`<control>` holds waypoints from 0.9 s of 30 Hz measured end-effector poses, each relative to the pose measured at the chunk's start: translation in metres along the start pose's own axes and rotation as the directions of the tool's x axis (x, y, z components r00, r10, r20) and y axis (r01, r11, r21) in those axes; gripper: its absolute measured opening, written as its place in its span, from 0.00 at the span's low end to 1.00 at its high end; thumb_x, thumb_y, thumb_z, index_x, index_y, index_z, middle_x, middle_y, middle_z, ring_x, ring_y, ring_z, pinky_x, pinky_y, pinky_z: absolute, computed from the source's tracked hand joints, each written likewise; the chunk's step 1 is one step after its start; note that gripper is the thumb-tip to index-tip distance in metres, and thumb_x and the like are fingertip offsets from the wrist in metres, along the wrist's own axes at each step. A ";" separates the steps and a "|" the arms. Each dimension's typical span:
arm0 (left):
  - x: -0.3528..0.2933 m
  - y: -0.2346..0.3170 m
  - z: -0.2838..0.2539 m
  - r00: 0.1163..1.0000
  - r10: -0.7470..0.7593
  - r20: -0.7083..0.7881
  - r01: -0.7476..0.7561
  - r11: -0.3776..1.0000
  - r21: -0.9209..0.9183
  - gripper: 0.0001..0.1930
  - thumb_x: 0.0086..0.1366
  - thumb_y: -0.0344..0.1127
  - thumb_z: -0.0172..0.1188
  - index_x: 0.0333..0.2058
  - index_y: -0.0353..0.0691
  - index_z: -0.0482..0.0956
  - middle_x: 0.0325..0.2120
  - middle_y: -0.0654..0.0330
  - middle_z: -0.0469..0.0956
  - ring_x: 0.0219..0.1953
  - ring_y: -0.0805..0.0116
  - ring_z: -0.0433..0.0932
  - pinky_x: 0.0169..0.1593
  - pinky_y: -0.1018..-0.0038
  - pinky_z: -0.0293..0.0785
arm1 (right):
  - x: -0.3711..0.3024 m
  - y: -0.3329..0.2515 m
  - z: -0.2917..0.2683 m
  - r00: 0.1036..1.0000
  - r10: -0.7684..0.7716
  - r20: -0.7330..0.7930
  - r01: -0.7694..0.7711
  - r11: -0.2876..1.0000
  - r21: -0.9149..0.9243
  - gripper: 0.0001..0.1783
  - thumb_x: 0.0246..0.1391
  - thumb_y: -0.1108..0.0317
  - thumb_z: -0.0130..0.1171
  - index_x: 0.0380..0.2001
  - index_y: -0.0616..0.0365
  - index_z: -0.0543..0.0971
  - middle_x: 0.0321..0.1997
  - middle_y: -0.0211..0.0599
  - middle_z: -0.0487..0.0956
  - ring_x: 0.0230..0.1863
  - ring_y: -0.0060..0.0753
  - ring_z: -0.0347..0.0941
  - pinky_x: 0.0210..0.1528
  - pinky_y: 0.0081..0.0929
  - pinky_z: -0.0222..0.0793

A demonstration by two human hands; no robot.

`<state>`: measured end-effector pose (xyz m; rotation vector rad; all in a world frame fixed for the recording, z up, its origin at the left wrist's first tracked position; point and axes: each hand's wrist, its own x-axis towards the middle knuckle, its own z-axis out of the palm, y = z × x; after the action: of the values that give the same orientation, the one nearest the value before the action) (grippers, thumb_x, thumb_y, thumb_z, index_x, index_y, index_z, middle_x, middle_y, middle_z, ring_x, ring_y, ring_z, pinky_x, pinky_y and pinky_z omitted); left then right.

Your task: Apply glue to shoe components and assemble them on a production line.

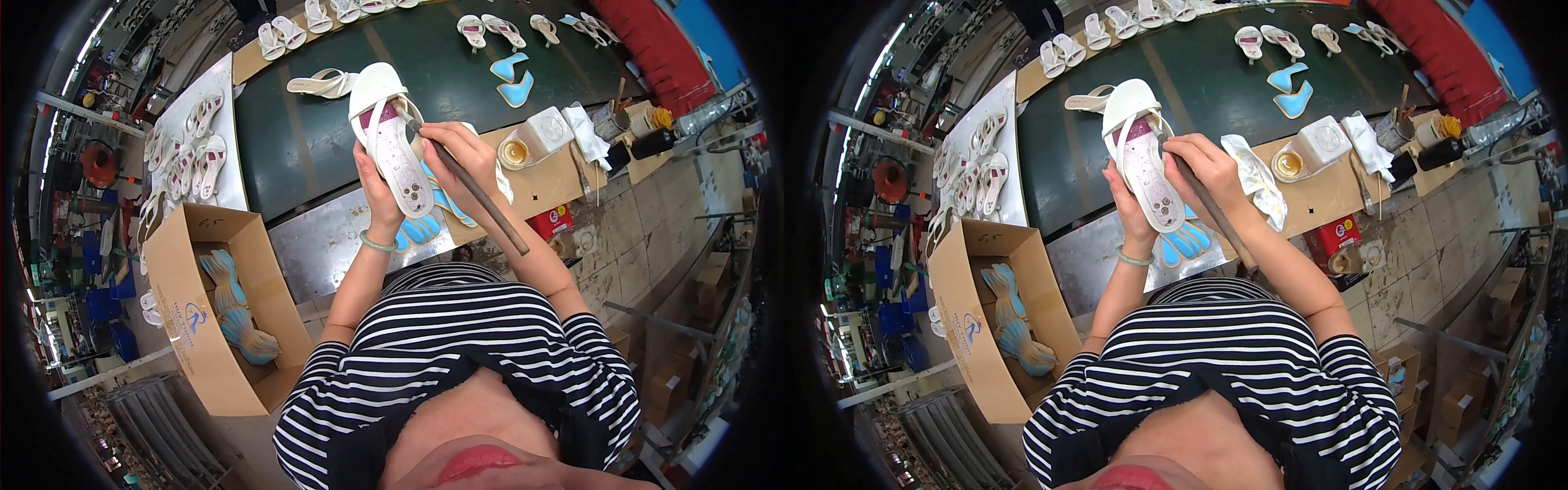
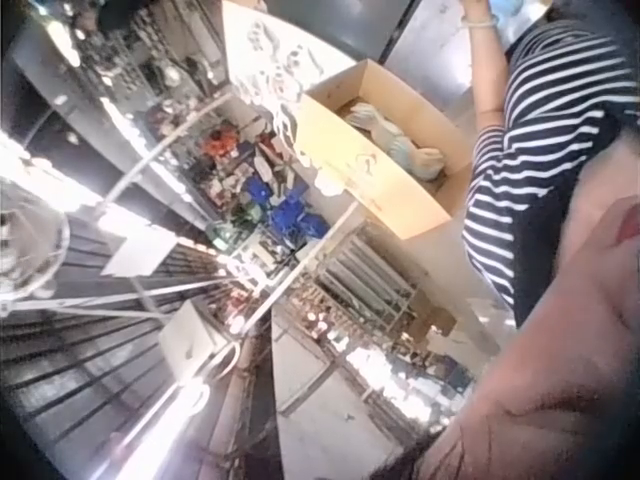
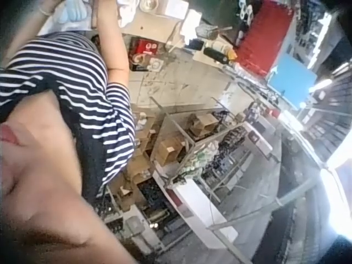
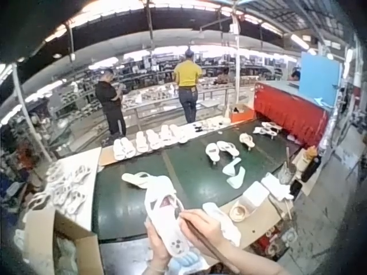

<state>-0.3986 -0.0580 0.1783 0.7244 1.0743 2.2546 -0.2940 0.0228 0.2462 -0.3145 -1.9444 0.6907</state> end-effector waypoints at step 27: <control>0.003 0.002 -0.008 0.992 -0.103 -0.068 0.095 0.990 -0.108 0.30 0.73 0.59 0.29 0.56 0.40 0.65 0.48 0.58 0.74 0.48 0.69 0.76 0.50 0.72 0.74 | -0.003 0.007 0.018 0.992 -0.105 0.069 0.109 0.993 -0.045 0.12 0.49 0.82 0.60 0.40 0.64 0.80 0.44 0.44 0.80 0.41 0.37 0.79 0.42 0.26 0.75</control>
<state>-0.4069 -0.0613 0.1761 0.5375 0.9953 2.2486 -0.3096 0.0209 0.2340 -0.2174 -2.0278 0.5912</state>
